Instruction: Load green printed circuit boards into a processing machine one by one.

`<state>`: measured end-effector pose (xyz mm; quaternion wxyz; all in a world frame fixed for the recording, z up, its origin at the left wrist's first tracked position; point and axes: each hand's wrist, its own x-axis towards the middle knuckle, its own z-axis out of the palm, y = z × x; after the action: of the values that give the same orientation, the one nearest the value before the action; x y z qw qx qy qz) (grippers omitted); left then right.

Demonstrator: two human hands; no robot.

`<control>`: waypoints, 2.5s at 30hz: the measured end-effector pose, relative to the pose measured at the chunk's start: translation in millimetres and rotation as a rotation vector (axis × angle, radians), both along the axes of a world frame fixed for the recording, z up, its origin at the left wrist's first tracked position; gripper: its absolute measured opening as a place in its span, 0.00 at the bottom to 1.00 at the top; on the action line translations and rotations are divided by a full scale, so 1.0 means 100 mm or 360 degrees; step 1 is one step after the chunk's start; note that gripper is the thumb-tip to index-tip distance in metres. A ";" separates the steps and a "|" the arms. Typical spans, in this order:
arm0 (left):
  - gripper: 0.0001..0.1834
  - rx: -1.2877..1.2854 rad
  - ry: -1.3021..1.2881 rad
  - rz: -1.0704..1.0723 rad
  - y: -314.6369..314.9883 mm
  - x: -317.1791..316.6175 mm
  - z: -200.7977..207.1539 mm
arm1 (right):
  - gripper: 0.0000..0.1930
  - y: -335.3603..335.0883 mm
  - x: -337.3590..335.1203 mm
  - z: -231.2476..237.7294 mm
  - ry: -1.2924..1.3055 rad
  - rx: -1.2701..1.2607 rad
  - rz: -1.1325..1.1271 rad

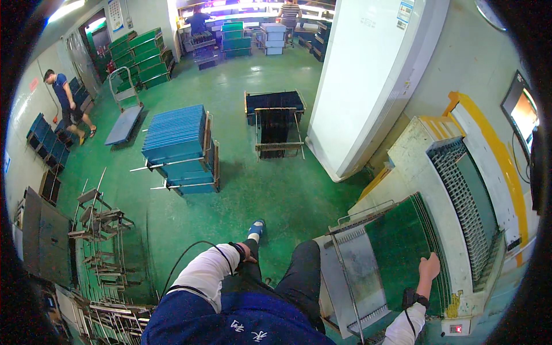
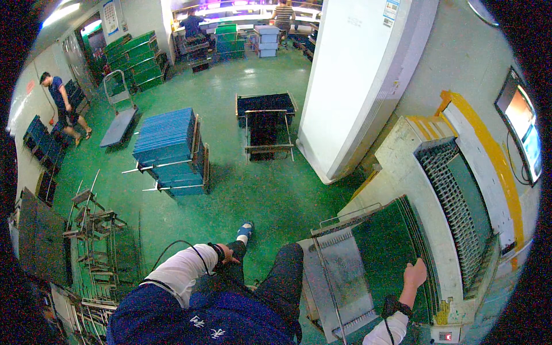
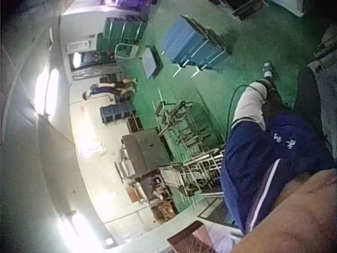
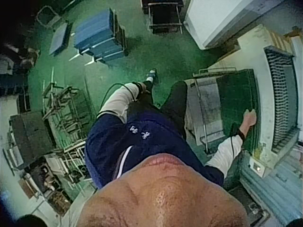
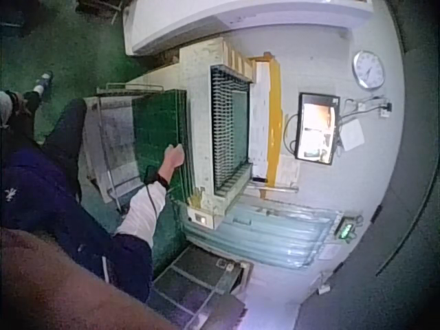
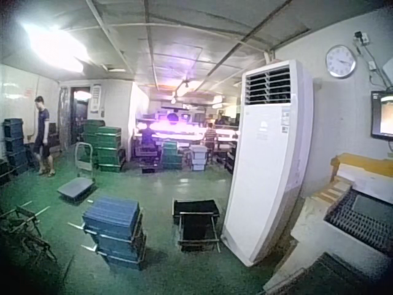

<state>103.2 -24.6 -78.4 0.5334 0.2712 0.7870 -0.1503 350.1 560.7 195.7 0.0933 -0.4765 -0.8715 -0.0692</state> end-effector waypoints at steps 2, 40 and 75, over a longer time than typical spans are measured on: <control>0.54 0.0017 -0.0027 -0.0001 0.02 0.00 0.02 | 0.22 -0.02 0.00 0.03 -0.0022 -0.0020 -0.0022; 0.50 -0.0067 0.0076 0.0053 -0.09 0.03 -0.23 | 0.24 -0.20 -0.12 0.18 -0.0103 -0.0135 -0.0113; 0.30 0.0048 0.0052 0.0082 0.04 0.01 0.37 | 0.22 -0.10 -0.04 0.08 -0.0022 -0.0083 -0.0064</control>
<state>104.7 -20.6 -41.2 0.5201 0.2565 0.8044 -0.1289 346.4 550.7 203.3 0.0732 -0.4957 -0.8639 -0.0516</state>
